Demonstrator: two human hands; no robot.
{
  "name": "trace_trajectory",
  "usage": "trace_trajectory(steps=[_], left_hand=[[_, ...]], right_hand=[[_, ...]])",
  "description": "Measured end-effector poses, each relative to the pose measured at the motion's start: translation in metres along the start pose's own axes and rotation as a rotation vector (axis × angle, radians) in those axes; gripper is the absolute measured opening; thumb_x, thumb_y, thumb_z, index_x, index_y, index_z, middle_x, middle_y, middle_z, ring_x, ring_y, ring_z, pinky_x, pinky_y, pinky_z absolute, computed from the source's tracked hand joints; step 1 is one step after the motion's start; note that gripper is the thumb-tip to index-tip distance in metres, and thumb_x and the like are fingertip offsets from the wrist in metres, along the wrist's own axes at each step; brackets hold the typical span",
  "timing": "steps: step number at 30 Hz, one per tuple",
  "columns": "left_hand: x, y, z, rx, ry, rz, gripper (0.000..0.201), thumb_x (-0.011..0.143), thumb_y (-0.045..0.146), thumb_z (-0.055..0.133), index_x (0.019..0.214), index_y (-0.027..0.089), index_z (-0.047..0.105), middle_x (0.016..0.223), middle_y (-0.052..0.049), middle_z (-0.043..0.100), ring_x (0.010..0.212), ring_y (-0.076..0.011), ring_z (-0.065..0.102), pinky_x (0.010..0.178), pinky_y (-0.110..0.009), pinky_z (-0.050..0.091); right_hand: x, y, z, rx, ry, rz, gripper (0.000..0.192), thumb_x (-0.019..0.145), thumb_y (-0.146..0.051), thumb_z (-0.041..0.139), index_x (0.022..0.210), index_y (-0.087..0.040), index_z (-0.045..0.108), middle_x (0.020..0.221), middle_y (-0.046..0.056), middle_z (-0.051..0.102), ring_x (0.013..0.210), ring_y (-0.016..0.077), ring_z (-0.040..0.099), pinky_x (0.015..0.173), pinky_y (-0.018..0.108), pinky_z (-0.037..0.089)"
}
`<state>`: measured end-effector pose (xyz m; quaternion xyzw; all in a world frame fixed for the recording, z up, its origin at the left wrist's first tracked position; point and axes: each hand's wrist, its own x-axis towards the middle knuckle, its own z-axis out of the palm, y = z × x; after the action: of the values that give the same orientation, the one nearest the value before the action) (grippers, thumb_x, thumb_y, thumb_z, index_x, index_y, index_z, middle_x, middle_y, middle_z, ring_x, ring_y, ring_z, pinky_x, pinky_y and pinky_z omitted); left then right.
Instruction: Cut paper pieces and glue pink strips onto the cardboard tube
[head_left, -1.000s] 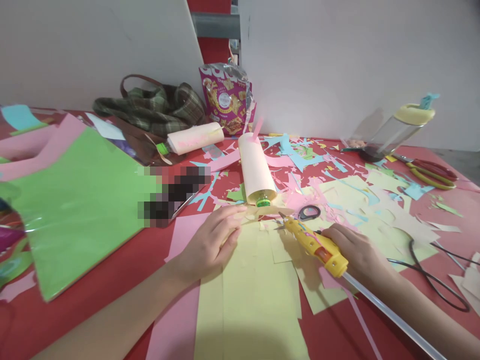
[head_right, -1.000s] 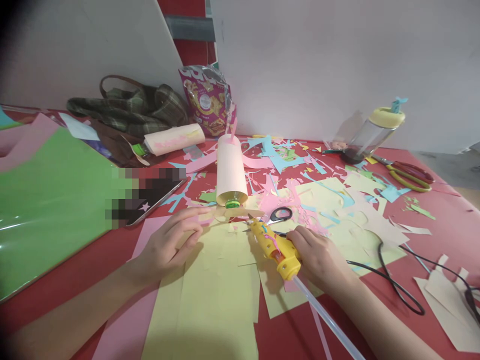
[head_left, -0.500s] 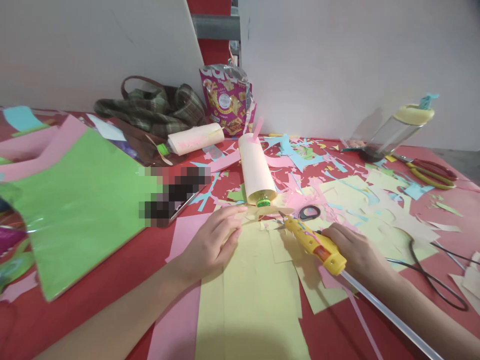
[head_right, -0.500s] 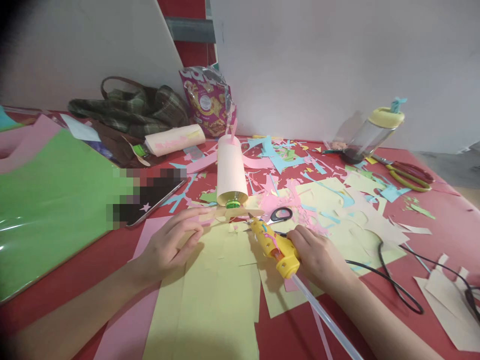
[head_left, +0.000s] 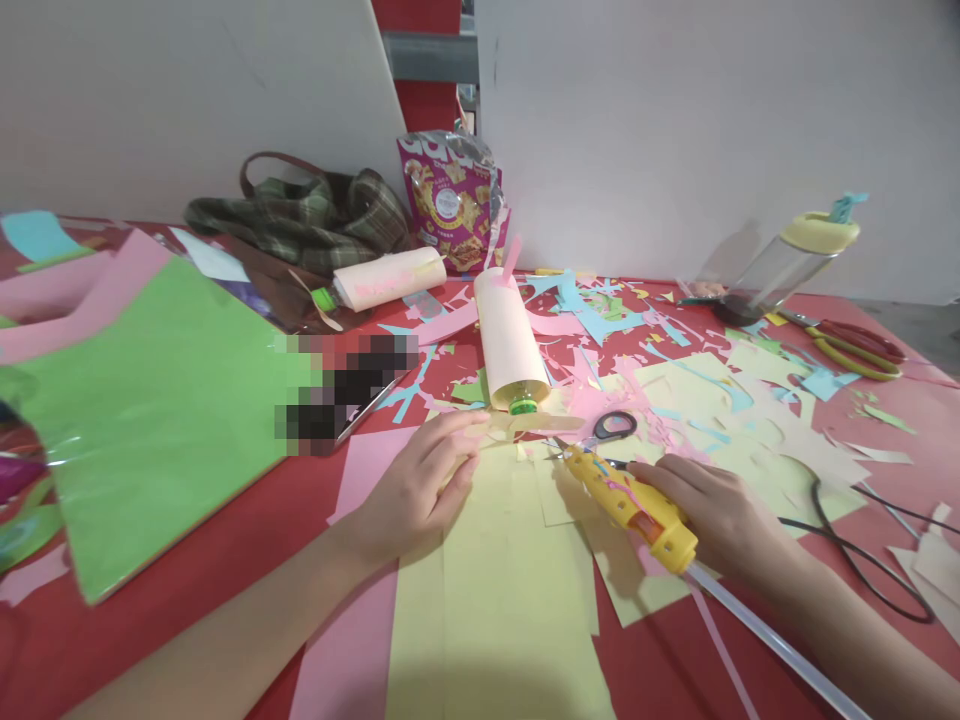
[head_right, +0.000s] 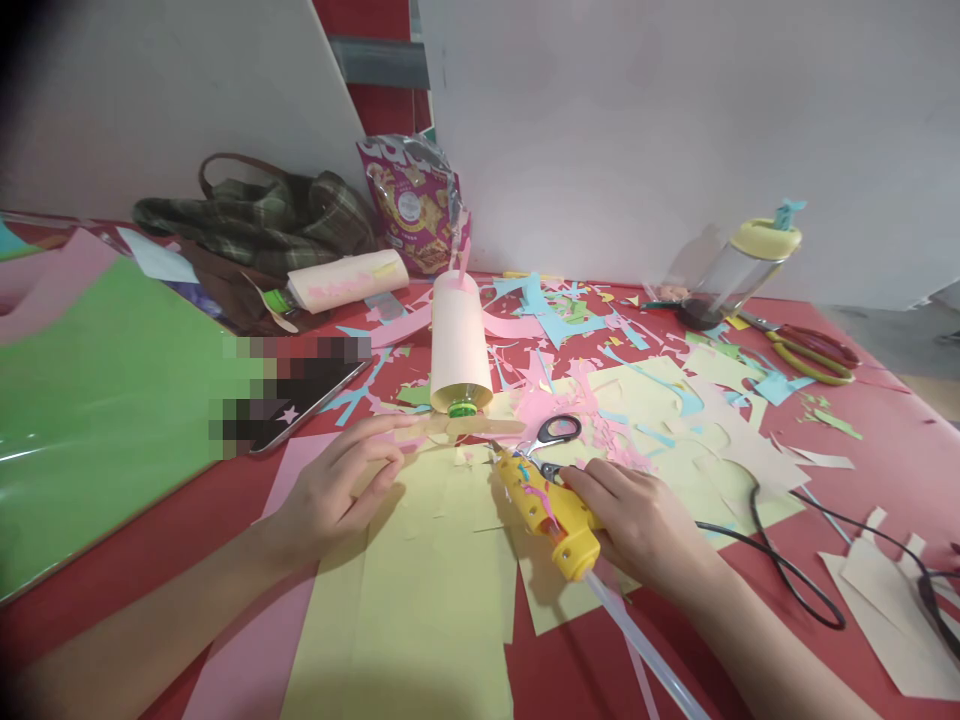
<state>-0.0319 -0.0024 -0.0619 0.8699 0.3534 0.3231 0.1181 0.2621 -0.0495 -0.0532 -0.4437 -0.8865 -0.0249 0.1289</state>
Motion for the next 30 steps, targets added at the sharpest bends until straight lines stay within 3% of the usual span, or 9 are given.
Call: trace_trajectory(steps=[7,12,30], left_hand=[[-0.0003,0.0003,0.0,0.015,-0.017,-0.014,0.012,0.077,0.009,0.039,0.084,0.017,0.045,0.112,-0.008,0.046,0.107,-0.0171,0.042,0.091,-0.034,0.037],[-0.0004,0.0003,-0.0004,0.015,-0.018,-0.025,0.012,0.077,0.009,0.04,0.084,0.018,0.044,0.112,-0.008,0.046,0.107,-0.0175,0.041,0.09,-0.035,0.037],[0.0006,0.002,-0.0009,0.011,-0.001,-0.029,0.01,0.078,0.01,0.039,0.082,0.017,0.045,0.111,-0.008,0.048,0.105,-0.0176,0.044,0.089,-0.034,0.038]], right_hand=[[-0.0008,0.0055,-0.0014,-0.019,0.0,0.059,0.016,0.081,-0.021,0.039,0.094,-0.017,0.047,0.071,0.004,0.054,0.054,0.0123,0.051,0.052,0.023,0.039],[-0.0004,0.0088,-0.0035,-0.068,0.003,0.021,0.014,0.081,-0.019,0.036,0.088,-0.018,0.048,0.069,0.003,0.054,0.05,0.0106,0.048,0.049,0.021,0.036],[-0.0012,0.0077,-0.003,-0.106,0.017,0.119,0.011,0.08,-0.022,0.035,0.076,-0.019,0.045,0.061,0.0,0.046,0.043,0.0091,0.041,0.042,0.02,0.031]])
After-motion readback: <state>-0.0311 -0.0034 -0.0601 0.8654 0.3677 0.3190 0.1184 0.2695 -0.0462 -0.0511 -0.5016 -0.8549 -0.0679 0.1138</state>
